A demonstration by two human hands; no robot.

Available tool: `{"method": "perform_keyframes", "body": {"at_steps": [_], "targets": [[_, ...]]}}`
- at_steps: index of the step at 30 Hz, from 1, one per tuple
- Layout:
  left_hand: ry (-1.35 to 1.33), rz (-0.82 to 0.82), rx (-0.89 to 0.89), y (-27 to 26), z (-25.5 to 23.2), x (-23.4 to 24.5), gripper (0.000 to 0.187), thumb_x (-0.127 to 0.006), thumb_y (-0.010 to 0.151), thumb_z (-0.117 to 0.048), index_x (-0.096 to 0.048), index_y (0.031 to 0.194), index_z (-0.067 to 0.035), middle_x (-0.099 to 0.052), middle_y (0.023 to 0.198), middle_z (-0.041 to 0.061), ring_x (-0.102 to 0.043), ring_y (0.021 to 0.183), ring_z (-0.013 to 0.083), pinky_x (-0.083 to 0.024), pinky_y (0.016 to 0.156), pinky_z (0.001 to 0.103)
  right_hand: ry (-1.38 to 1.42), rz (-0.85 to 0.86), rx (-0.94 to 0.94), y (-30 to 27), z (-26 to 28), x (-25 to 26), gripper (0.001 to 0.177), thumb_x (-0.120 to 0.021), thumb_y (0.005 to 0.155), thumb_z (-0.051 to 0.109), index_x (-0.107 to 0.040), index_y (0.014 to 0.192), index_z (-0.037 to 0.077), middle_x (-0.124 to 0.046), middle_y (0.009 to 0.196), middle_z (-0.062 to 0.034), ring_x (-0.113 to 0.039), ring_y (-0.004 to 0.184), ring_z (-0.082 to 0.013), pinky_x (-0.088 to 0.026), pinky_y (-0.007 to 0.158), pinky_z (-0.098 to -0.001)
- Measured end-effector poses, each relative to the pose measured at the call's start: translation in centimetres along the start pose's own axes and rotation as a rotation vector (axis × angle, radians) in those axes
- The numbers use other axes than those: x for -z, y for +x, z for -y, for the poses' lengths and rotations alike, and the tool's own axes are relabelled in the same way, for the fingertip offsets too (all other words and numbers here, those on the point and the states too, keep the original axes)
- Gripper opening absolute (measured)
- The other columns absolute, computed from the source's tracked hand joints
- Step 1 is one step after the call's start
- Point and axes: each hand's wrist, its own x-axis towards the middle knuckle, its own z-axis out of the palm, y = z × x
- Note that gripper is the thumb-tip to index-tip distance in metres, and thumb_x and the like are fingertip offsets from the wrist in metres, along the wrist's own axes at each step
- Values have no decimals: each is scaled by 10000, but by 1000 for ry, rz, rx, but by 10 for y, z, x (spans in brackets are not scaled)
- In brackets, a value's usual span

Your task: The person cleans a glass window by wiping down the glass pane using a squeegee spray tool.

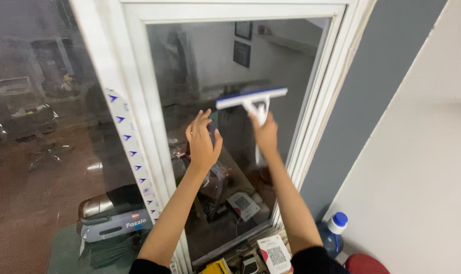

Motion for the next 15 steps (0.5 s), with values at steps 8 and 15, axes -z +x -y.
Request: {"method": "perform_keyframes", "body": {"at_steps": [8,15], "targets": [[340,164,84,-13,-1,-32,476,-580,956,-229,-503,1372,-10,-391,1630,155,-384,1495,307,-204,1150,599,172,-51,-124,151,45,32,534,-730,929,467,-643,1006,-55,-659,677,-170,-662,505,-247,-499,449,-382],[481,128,64,-17,3,-37,479,-582,955,-272,-533,1364,-29,-379,1656,96,-395,1515,242,-181,1153,562,87,-73,106,144,25,14,521,-738,982,475,-646,1061,-31,-722,791,-144,-719,650,-240,-551,549,-390]]}}
